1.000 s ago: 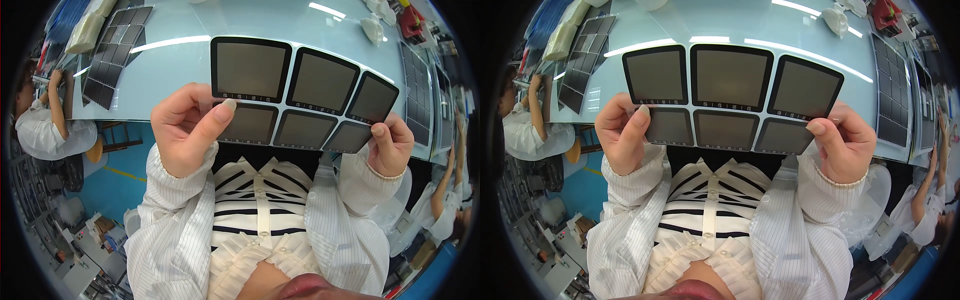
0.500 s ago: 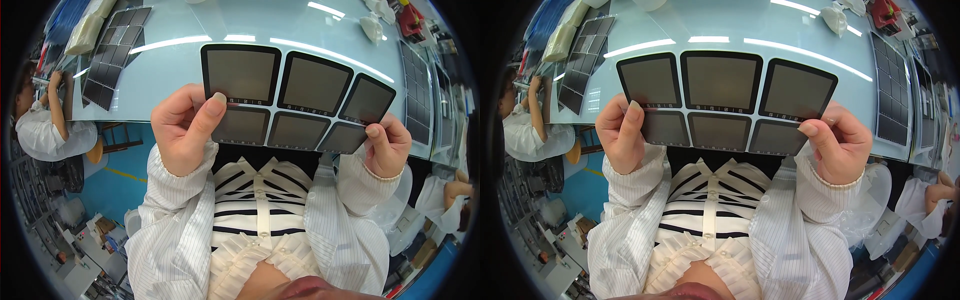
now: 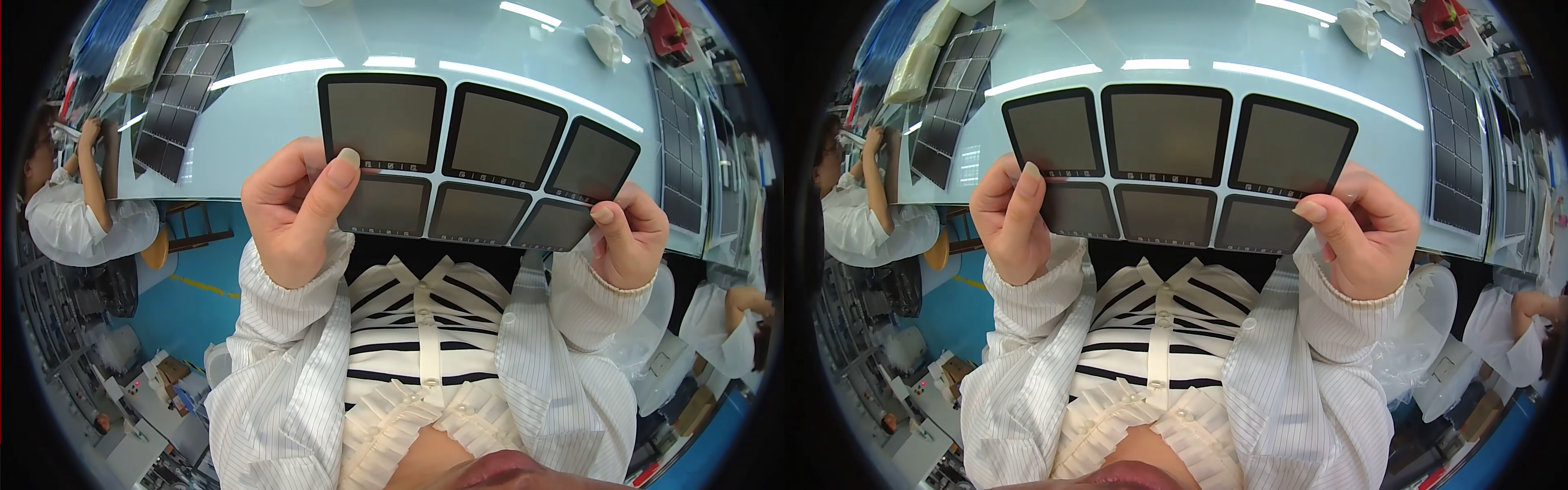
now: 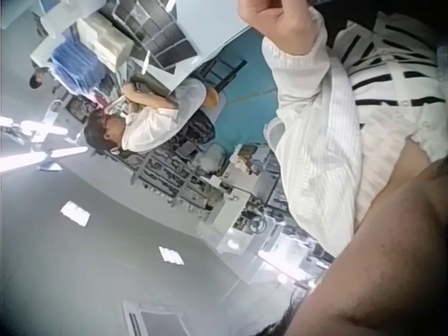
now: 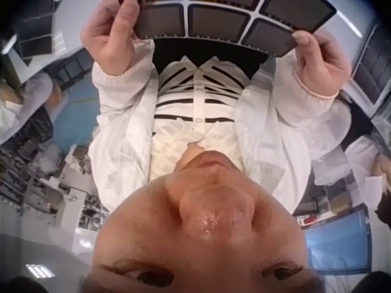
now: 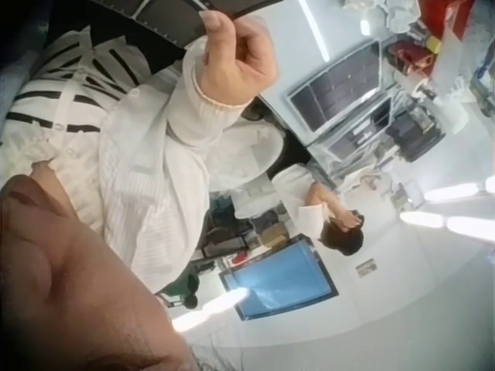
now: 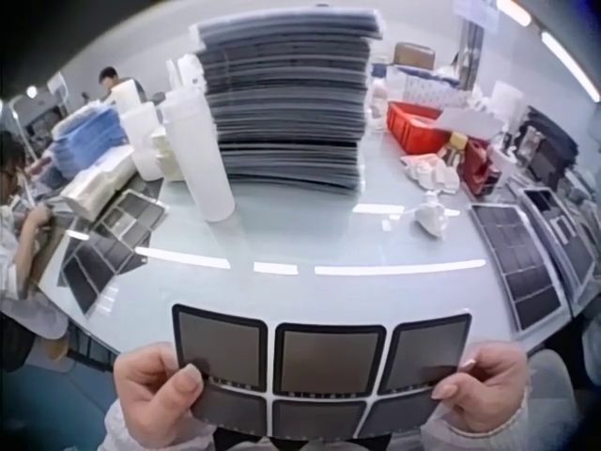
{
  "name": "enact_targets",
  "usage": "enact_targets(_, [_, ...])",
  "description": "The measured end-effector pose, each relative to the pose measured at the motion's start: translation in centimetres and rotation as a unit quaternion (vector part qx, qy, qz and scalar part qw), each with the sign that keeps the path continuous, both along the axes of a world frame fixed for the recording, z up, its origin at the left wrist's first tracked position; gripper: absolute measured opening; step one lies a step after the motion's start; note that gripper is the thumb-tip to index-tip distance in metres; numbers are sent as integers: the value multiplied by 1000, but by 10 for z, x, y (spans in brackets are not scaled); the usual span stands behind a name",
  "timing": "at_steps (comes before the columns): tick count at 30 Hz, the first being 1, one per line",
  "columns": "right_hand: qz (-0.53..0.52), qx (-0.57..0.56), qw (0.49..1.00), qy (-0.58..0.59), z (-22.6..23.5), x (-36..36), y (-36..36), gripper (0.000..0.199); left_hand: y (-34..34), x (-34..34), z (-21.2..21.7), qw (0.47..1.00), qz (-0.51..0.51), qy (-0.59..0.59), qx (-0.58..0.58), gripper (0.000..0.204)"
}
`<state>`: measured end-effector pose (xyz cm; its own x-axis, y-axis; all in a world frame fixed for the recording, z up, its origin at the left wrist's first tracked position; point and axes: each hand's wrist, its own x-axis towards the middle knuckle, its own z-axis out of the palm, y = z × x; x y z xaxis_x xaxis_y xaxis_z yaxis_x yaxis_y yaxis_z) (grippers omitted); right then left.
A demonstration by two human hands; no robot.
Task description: Inspecting and cleaning small grid-like electronic components with a solution and wipes at a workstation.
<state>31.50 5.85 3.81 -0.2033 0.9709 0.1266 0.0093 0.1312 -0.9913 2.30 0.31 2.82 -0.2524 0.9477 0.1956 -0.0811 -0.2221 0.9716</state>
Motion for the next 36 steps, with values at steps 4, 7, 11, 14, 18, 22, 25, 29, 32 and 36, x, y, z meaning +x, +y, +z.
enact_targets(4, [3, -4, 1000, 10, 1, -3, 0, 15, 0, 1, -1, 1000, 18, 7, 3, 18])
enact_targets(7, [2, -2, 1000, 17, 1, -6, -1, 14, 0, -4, -2, 1000, 17, 15, 5, 19])
enact_targets(11, [11, -8, 999, 37, 1, -7, -1, 13, -2, -9, -4, 999, -6, 30, 15, 15])
enact_targets(14, [22, -14, 998, 65, 2, -7, -1, 13, -3, -7, -6, 999, 8, 25, 26, 15])
enact_targets(18, [36, -10, 997, 64, 2, -8, 0, 14, -2, -5, -6, 999, 29, 6, 35, 16])
enact_targets(22, [19, -34, 999, 35, 6, -11, -2, 15, 0, -3, -7, 997, 73, -15, 32, 15])
enact_targets(25, [5, -69, 997, 27, 10, -12, -4, 18, 1, -4, -8, 995, 87, -18, 35, 15])
enact_targets(29, [13, -75, 996, 50, 12, -14, -5, 20, 2, -5, -9, 994, 96, -25, 35, 16])
enact_targets(32, [2, -69, 996, 49, 11, -14, -5, 19, 2, -5, -10, 994, 100, -30, 32, 15])
enact_targets(36, [7, -62, 996, 56, 10, -15, -6, 19, 2, -5, -10, 994, 100, -26, 30, 15])
